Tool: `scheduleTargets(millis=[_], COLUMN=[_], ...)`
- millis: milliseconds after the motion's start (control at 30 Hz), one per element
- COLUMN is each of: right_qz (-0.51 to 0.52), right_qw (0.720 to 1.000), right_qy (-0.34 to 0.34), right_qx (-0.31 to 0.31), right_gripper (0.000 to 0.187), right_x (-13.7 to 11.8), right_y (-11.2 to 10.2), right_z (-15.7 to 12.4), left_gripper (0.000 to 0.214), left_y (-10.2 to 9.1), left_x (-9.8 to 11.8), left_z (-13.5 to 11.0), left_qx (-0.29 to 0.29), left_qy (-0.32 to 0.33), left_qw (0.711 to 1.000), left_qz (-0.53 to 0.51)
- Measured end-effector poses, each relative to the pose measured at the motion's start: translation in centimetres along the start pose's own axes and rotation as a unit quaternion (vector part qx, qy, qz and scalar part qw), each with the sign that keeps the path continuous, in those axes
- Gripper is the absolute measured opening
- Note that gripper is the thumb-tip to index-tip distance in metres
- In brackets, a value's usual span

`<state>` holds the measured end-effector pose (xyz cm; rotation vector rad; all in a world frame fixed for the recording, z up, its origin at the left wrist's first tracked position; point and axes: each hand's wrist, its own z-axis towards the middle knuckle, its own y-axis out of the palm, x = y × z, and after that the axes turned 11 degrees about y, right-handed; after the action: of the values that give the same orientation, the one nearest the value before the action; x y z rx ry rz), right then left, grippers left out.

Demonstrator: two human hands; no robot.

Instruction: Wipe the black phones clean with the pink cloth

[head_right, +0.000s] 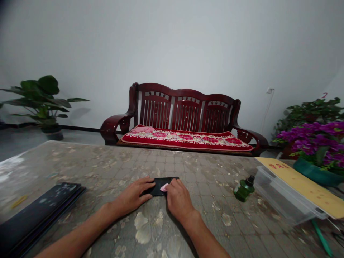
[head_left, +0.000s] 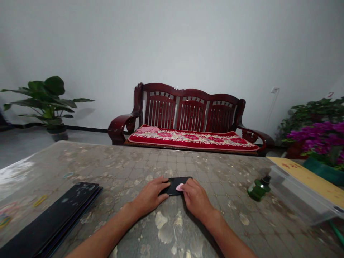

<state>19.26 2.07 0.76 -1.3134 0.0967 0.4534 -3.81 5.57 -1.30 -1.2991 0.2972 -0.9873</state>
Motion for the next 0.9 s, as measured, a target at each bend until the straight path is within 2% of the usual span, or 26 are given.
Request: scheduleTargets(millis=[233,467,700,767,900], right_qz=[-0.026,-0.028,-0.051,-0.052,-0.041], right_qw=[0.996,1.000,0.995,0.996,0.999], right_qy=[0.076,-0.006,0.077,0.070,0.014], right_qx=[0.037,0.003,0.039,0.034,0.006], right_gripper=[0.032,0.030,0.032,0.031,0.031], right_x=[1.3,-0.3,1.0,0.7,-0.4], right_y=[-0.1,0.2,-0.2,-0.1,0.2], right_z=[1.2,1.0,1.3,1.1,0.7], left_gripper=[0.044,0.044,0.044,0.044,0.045], left_y=[0.0,-0.1,-0.3,-0.3,-0.2], left_x=[-1.4,-1.3,-1.1,-1.0,-0.9], left_z=[0.2,0.3,0.4,0.4,0.5], left_qx=[0.004,0.004,-0.005,-0.005,-0.009], left_qy=[0.020,0.024,0.013,0.012,0.011], left_qw=[0.999,0.999,1.000,1.000,1.000], left_qz=[-0.031,-0.025,-0.007,-0.004,0.000])
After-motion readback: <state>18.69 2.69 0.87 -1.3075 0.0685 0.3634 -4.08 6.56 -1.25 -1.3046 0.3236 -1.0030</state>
